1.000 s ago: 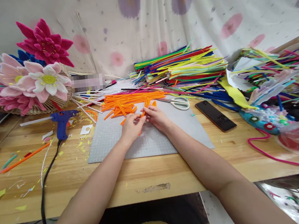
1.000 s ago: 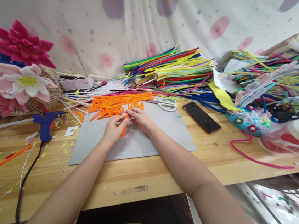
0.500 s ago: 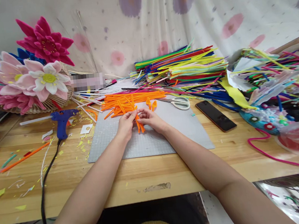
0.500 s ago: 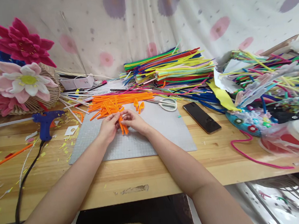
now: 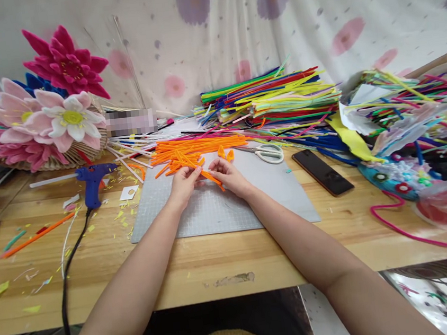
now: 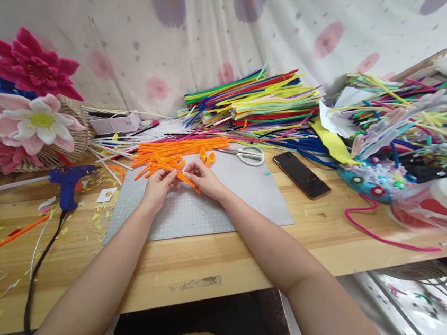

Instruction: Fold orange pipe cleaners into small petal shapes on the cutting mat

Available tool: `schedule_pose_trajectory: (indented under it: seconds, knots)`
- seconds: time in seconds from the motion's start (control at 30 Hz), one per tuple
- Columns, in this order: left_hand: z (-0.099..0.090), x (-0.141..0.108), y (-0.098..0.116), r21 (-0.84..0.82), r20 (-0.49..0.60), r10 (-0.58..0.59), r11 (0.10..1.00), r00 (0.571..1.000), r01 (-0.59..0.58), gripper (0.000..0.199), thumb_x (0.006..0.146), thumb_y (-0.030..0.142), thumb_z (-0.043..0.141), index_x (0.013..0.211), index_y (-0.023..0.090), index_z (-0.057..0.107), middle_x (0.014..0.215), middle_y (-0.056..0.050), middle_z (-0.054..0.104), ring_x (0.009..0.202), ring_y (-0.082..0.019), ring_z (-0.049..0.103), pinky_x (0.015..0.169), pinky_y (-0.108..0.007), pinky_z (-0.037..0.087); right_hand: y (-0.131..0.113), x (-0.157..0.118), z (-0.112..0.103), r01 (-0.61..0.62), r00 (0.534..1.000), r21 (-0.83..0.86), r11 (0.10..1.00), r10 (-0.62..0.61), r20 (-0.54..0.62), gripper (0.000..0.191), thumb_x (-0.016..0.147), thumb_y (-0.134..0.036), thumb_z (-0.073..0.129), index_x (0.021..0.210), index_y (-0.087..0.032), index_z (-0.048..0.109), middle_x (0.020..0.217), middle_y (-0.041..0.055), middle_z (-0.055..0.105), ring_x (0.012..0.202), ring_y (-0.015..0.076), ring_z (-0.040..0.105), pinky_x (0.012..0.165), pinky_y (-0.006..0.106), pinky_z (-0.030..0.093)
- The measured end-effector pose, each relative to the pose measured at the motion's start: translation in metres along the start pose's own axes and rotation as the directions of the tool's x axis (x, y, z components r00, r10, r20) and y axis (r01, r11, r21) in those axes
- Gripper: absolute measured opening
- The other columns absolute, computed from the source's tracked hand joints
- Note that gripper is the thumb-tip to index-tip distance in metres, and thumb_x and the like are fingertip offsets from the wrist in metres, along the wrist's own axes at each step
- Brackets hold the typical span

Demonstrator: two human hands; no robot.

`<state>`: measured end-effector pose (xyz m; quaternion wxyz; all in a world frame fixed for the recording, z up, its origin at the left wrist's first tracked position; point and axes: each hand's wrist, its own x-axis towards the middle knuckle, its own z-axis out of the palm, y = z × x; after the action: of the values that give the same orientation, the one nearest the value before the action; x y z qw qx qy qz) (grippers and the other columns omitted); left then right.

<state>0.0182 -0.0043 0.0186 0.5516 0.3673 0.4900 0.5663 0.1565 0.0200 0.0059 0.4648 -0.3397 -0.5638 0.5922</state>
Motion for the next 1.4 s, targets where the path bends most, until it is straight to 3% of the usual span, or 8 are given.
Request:
schedule_pose_trajectory:
  seconds: [0.23, 0.43, 0.7, 1.17, 1.27, 1.4]
  knots:
    - [-0.0049, 0.0033, -0.0017, -0.019, 0.042, 0.054, 0.998, 0.998, -0.054, 0.021, 0.064, 0.028, 0.071, 0.076, 0.014, 0.060, 0.074, -0.001, 0.063, 0.064, -0.011, 0.059, 0.057, -0.022, 0.049, -0.0051, -0.0033, -0.0043, -0.036, 0.973, 0.013, 0.999, 0.032, 0.229, 0.027, 0.065, -0.032, 0.069, 0.077, -0.019, 0.048, 0.063, -0.0058, 0.053, 0.050, 0.0057, 0.044, 0.045, 0.018, 0.033]
    - [-0.0080, 0.0045, -0.0008, -0.049, 0.029, 0.051, 0.998, 0.998, -0.050, 0.030, 0.058, 0.030, 0.075, 0.076, 0.013, 0.059, 0.075, -0.002, 0.064, 0.063, -0.011, 0.059, 0.056, -0.023, 0.050, -0.0051, -0.0043, -0.0027, -0.059, 0.977, -0.083, 0.995, 0.074, 0.198, 0.027, 0.070, -0.037, 0.064, 0.078, -0.019, 0.045, 0.051, -0.0090, 0.046, 0.042, 0.0044, 0.038, 0.041, 0.018, 0.025]
    - [-0.0045, 0.0068, -0.0008, -0.153, -0.123, -0.026, 0.988, 0.992, 0.006, 0.025, 0.058, 0.026, 0.075, 0.063, 0.012, 0.054, 0.062, -0.001, 0.062, 0.056, -0.009, 0.058, 0.060, -0.024, 0.050, -0.0067, -0.0043, 0.0030, -0.061, 0.968, -0.010, 0.998, 0.061, 0.245, 0.028, 0.069, -0.035, 0.065, 0.076, -0.020, 0.043, 0.053, -0.0094, 0.045, 0.043, 0.0041, 0.037, 0.042, 0.018, 0.025]
    - [0.0001, 0.0066, -0.0009, -0.193, -0.186, -0.016, 0.981, 0.982, -0.020, 0.023, 0.060, 0.024, 0.073, 0.062, 0.012, 0.053, 0.056, 0.000, 0.060, 0.056, -0.013, 0.061, 0.062, -0.028, 0.050, -0.0082, -0.0049, 0.0034, -0.044, 0.957, 0.042, 0.998, 0.030, 0.288, 0.026, 0.069, -0.030, 0.064, 0.072, -0.021, 0.040, 0.056, -0.0087, 0.042, 0.046, 0.0050, 0.035, 0.045, 0.019, 0.025]
    - [0.0006, 0.0064, 0.0007, -0.168, -0.179, -0.010, 0.986, 0.984, -0.021, 0.022, 0.061, 0.024, 0.073, 0.064, 0.012, 0.054, 0.057, 0.000, 0.060, 0.057, -0.013, 0.062, 0.061, -0.027, 0.051, -0.0058, -0.0046, 0.0014, 0.002, 0.963, -0.010, 1.000, 0.001, 0.268, 0.020, 0.070, -0.027, 0.060, 0.073, -0.021, 0.041, 0.057, -0.0080, 0.044, 0.046, 0.0056, 0.035, 0.045, 0.019, 0.026]
    - [0.0003, 0.0081, 0.0007, -0.148, -0.255, 0.040, 0.986, 0.966, -0.080, 0.022, 0.063, 0.025, 0.071, 0.067, 0.012, 0.053, 0.062, 0.001, 0.061, 0.059, -0.012, 0.062, 0.062, -0.027, 0.051, -0.0023, -0.0048, -0.0016, 0.063, 0.967, -0.193, 0.979, -0.011, 0.255, 0.006, 0.071, -0.019, 0.050, 0.072, -0.020, 0.045, 0.060, -0.0049, 0.049, 0.051, 0.0081, 0.039, 0.050, 0.022, 0.030]
